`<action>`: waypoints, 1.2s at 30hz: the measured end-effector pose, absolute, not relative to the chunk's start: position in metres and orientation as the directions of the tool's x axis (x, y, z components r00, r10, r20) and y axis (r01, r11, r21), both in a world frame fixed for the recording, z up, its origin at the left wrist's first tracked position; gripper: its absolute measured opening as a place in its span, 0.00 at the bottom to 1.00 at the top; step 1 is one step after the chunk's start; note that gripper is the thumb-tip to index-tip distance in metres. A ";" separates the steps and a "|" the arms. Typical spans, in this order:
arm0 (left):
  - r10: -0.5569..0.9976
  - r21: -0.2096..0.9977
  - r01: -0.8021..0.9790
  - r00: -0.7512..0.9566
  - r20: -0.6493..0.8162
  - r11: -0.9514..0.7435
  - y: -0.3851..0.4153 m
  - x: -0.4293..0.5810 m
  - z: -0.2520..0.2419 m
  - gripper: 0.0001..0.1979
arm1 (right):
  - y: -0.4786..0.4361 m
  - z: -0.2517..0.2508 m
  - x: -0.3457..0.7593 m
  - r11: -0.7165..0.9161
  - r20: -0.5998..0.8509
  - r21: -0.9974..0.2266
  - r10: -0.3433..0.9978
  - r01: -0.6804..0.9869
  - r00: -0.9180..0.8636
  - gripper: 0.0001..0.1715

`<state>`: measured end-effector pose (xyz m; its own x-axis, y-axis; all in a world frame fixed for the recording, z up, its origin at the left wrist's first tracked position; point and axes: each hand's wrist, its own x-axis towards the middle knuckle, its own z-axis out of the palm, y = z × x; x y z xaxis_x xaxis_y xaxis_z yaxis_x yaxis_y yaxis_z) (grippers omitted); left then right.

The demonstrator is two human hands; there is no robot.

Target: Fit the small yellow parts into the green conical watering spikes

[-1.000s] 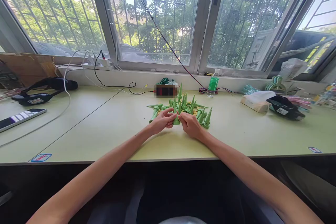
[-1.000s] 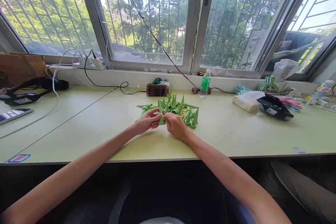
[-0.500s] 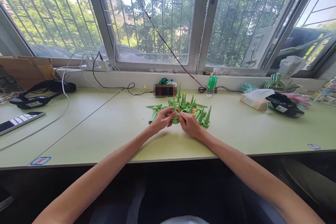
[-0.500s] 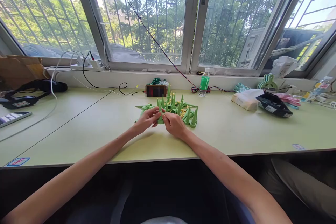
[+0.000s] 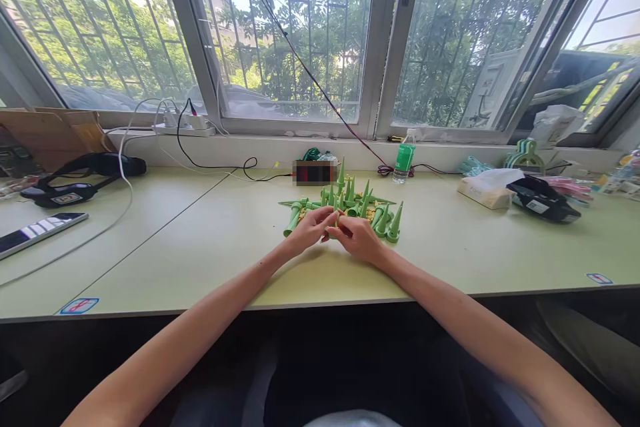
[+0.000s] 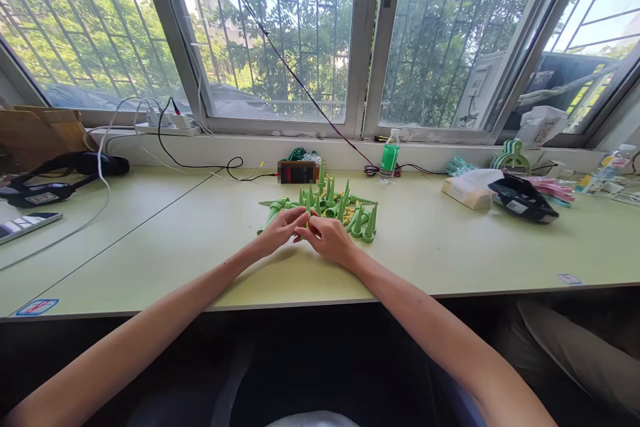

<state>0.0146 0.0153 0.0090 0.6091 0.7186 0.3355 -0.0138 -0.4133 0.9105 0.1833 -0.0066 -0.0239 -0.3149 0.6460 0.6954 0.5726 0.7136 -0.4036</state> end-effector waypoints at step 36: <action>0.753 0.906 -0.005 0.554 0.355 -0.424 0.017 0.017 0.004 0.21 | -0.006 -0.026 0.183 0.737 0.710 -0.382 0.620 0.557 -0.334 0.29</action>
<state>0.0173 0.0172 0.0044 0.5543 0.7527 0.3552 -0.0046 -0.4240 0.9057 0.1833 -0.0061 -0.0259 -0.3337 0.6203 0.7099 0.5572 0.7372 -0.3822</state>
